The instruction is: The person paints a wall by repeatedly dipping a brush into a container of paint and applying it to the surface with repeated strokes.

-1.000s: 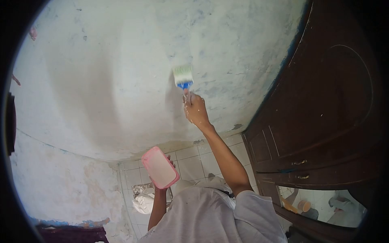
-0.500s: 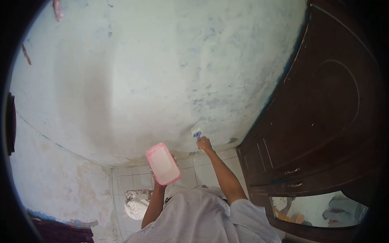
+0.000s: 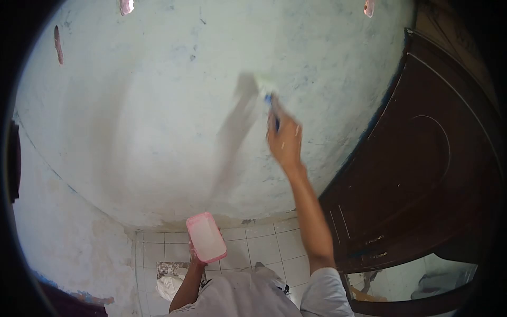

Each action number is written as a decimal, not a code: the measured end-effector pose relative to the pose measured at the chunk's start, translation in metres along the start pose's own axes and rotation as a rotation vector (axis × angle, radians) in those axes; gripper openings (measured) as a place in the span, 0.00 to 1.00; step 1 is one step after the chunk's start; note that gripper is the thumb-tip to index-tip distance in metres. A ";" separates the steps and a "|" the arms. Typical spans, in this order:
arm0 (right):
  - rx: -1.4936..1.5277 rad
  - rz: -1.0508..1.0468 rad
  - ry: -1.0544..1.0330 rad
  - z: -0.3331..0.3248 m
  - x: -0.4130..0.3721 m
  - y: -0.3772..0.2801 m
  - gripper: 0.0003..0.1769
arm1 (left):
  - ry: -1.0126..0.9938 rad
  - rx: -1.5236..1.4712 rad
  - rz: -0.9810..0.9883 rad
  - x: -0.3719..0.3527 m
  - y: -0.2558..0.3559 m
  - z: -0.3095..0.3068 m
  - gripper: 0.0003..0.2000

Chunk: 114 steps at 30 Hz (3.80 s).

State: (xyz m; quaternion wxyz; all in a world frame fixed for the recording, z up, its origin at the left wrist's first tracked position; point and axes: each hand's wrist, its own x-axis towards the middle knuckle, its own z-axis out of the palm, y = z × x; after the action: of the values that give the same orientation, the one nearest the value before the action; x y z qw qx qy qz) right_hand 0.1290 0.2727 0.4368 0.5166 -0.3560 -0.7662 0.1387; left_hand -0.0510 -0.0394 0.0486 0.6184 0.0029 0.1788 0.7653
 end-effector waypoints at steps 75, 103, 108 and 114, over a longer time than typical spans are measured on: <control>-0.504 -0.062 -0.606 0.031 0.068 0.091 0.16 | -0.068 0.087 0.021 0.041 0.024 0.000 0.29; -0.471 0.333 -0.598 0.112 -0.117 0.155 0.25 | -0.098 0.053 -0.067 0.028 0.043 0.012 0.29; -0.543 -0.074 -0.487 0.037 0.074 0.078 0.23 | -0.067 0.035 -0.031 0.016 0.045 -0.019 0.29; -0.350 0.032 -0.006 -0.032 0.127 -0.090 0.18 | -0.007 0.002 -0.053 -0.008 0.045 -0.020 0.28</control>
State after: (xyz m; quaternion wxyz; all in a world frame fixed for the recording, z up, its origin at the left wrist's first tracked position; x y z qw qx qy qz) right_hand 0.0942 0.2915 0.5905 0.4420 -0.4522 -0.7746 0.0123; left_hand -0.0961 -0.0604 0.0437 0.6390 0.0016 0.1772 0.7485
